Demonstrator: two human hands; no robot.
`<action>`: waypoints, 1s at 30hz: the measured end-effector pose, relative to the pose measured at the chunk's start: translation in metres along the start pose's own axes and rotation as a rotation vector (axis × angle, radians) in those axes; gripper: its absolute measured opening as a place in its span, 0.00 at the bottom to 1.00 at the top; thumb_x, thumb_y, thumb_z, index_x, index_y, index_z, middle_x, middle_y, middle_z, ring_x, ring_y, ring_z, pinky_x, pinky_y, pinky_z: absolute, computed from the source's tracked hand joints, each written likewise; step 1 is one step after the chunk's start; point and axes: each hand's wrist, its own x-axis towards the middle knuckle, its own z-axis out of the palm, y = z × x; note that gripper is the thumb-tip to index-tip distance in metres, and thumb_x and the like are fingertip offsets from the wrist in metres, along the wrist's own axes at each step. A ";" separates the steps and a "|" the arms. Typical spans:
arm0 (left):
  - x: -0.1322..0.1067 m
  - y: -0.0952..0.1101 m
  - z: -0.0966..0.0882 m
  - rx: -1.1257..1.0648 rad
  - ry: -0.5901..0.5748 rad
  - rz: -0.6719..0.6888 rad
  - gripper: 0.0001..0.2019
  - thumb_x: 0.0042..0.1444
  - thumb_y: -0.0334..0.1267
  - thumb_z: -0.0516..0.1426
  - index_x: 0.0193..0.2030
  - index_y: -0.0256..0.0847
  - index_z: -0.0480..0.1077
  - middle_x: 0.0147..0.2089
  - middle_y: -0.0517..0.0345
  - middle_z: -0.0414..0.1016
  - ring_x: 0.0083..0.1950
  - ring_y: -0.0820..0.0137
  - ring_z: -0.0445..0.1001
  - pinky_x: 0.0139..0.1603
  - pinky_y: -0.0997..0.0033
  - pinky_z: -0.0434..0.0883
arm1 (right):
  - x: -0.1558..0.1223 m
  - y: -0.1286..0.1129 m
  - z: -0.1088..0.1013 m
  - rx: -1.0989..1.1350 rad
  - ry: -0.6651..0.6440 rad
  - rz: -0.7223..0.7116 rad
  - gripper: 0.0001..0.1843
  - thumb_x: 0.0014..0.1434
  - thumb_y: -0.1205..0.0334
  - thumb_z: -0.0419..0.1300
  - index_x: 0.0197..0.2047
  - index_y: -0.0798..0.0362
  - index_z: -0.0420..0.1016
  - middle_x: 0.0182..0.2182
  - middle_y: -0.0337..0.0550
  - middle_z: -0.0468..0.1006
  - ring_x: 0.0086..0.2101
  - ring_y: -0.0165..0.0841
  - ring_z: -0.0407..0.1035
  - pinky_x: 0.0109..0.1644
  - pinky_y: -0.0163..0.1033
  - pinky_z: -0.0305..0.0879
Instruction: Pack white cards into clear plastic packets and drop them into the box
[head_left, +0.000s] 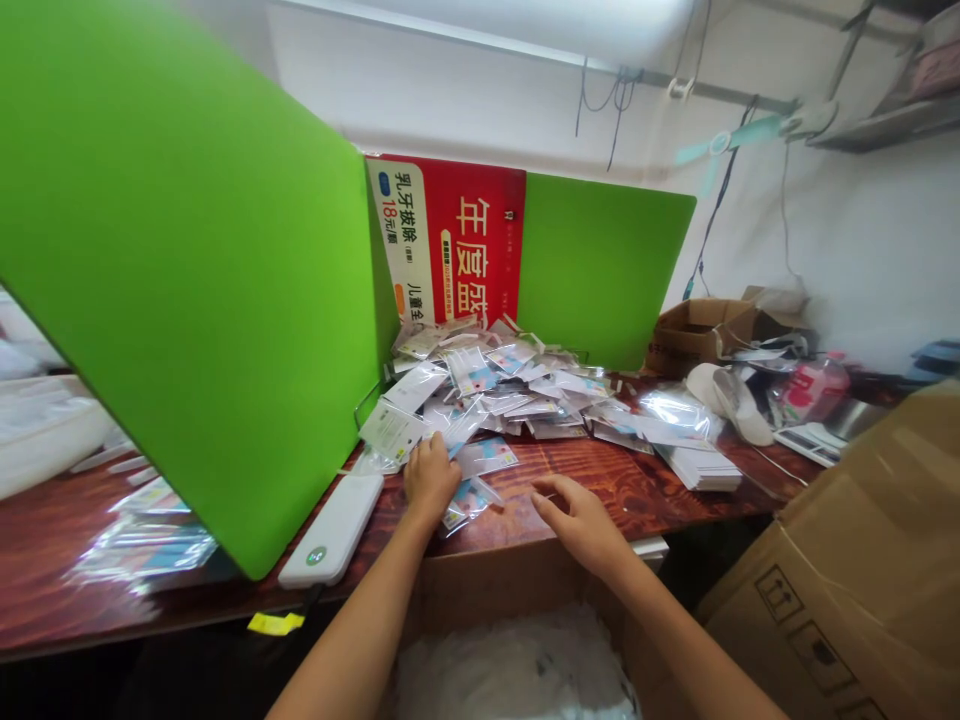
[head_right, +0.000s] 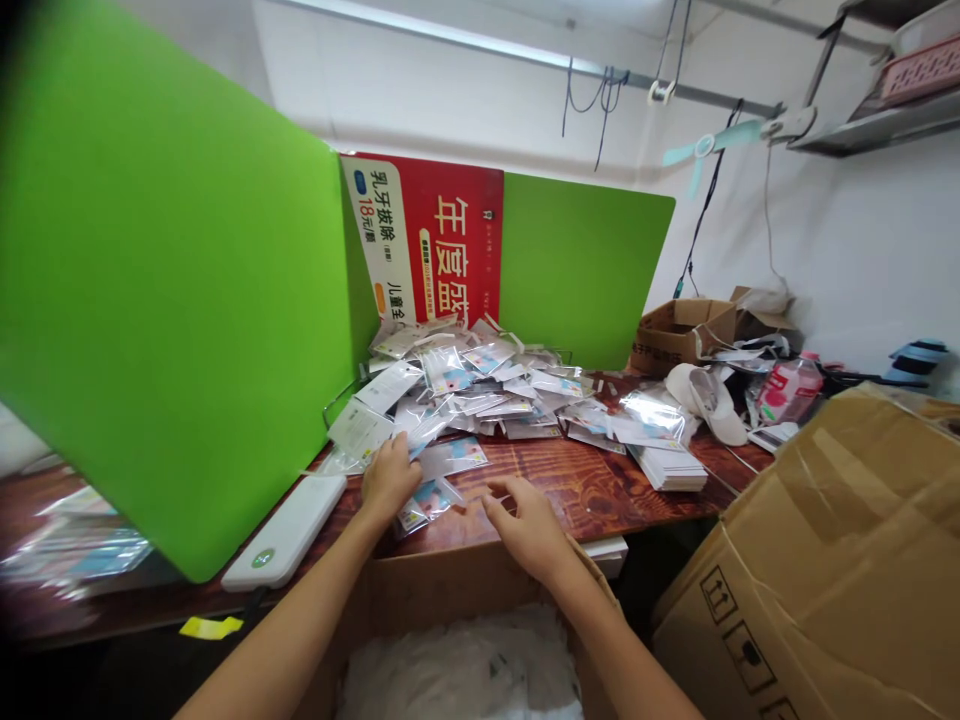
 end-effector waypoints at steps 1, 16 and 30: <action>0.000 -0.002 0.000 -0.020 0.005 0.014 0.23 0.54 0.28 0.48 0.58 0.31 0.62 0.54 0.36 0.70 0.56 0.51 0.68 0.53 0.55 0.66 | 0.002 0.001 0.002 0.009 0.005 -0.004 0.17 0.58 0.54 0.56 0.45 0.55 0.74 0.44 0.51 0.78 0.43 0.39 0.73 0.47 0.45 0.70; -0.021 0.020 0.016 -0.405 -0.127 0.700 0.32 0.46 0.22 0.50 0.61 0.39 0.62 0.61 0.47 0.67 0.62 0.63 0.65 0.63 0.59 0.63 | 0.023 0.042 -0.005 -0.083 0.342 -0.129 0.28 0.54 0.53 0.56 0.56 0.56 0.68 0.52 0.55 0.70 0.54 0.44 0.65 0.60 0.52 0.58; -0.029 0.050 0.021 -0.414 -0.122 0.654 0.30 0.47 0.22 0.51 0.60 0.35 0.63 0.62 0.44 0.67 0.64 0.60 0.64 0.65 0.57 0.61 | 0.002 0.026 -0.021 -0.359 0.384 -0.308 0.18 0.57 0.59 0.54 0.48 0.47 0.79 0.46 0.47 0.79 0.51 0.46 0.65 0.57 0.56 0.60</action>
